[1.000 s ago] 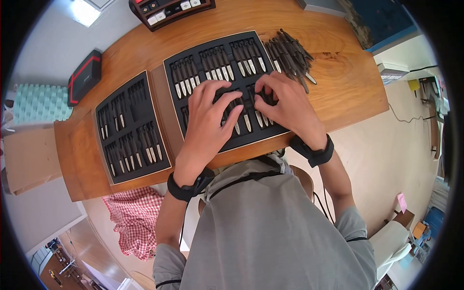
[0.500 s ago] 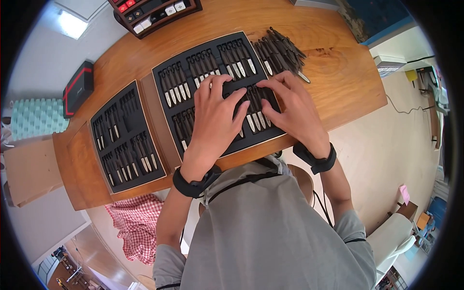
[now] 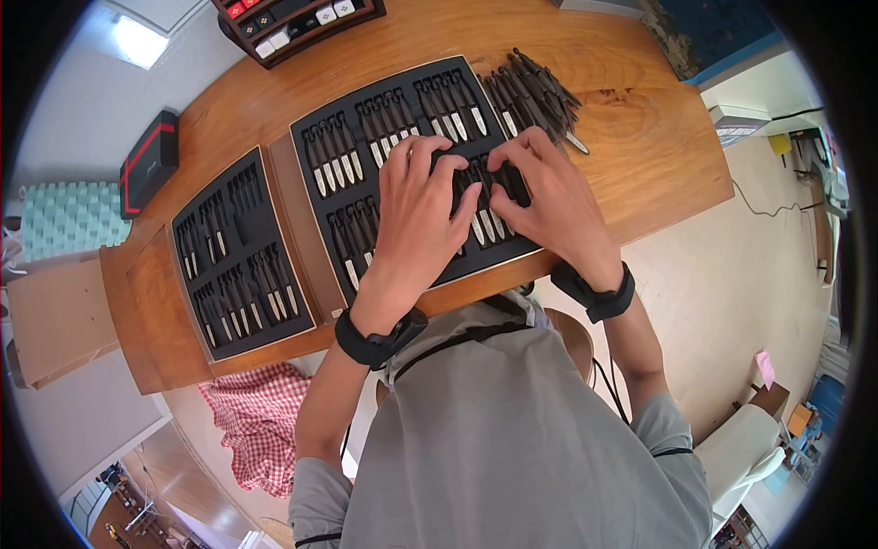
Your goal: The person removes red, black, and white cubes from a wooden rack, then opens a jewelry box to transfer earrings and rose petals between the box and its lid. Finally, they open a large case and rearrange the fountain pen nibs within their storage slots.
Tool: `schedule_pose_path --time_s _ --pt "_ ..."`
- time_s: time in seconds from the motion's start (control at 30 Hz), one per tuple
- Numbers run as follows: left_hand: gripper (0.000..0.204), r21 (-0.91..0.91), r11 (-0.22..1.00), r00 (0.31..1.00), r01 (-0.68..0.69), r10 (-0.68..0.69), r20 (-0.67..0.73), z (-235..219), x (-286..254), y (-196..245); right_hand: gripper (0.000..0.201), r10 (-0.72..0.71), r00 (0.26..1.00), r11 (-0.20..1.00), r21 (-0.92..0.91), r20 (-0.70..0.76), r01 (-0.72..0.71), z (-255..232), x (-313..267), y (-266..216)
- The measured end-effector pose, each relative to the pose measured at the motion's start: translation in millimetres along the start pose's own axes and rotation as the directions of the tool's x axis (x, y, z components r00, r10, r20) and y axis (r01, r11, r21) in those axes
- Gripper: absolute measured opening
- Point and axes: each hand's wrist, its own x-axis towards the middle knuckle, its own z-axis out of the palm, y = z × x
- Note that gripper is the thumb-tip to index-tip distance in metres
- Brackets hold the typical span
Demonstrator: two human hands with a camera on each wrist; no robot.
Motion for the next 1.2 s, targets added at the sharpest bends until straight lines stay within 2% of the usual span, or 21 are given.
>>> schedule_pose_path --time_s 0.3,0.53,0.7,0.77,0.97,1.1,1.2 --pt "0.025 -0.042 0.999 0.999 -0.023 0.024 0.027 1.3 -2.7 0.6 0.036 0.017 1.000 0.999 0.047 -0.011 -0.017 -0.4 -3.6 1.2" --pt "0.031 0.092 0.996 1.000 -0.010 0.008 0.013 -0.3 -4.7 2.1 0.035 0.004 1.000 1.000 0.008 -0.004 -0.004 -7.1 -4.3 3.7" --pt "0.030 0.142 0.989 0.998 -0.032 0.024 0.062 -1.4 -4.2 5.3 0.031 -0.096 0.995 0.991 -0.095 -0.025 0.093 -9.3 -3.3 7.3" --pt "0.031 0.196 0.977 0.995 -0.086 0.074 0.066 -0.4 -2.8 5.6 0.031 -0.113 0.993 0.986 -0.129 -0.017 0.110 -9.4 -0.5 8.9" --pt "0.032 0.269 0.957 0.990 -0.108 0.081 0.112 2.0 5.2 10.3 0.028 -0.161 0.987 0.958 -0.238 0.026 0.162 -14.6 8.5 6.4" --pt "0.030 0.246 0.963 0.993 -0.113 0.099 0.068 3.7 4.0 6.4 0.026 -0.138 0.987 0.952 -0.263 0.077 0.154 -18.6 13.5 3.6" --pt "0.030 0.210 0.971 0.993 -0.112 0.114 0.002 3.6 3.1 4.4 0.024 -0.149 0.988 0.957 -0.243 0.048 0.157 -15.1 13.3 5.2"
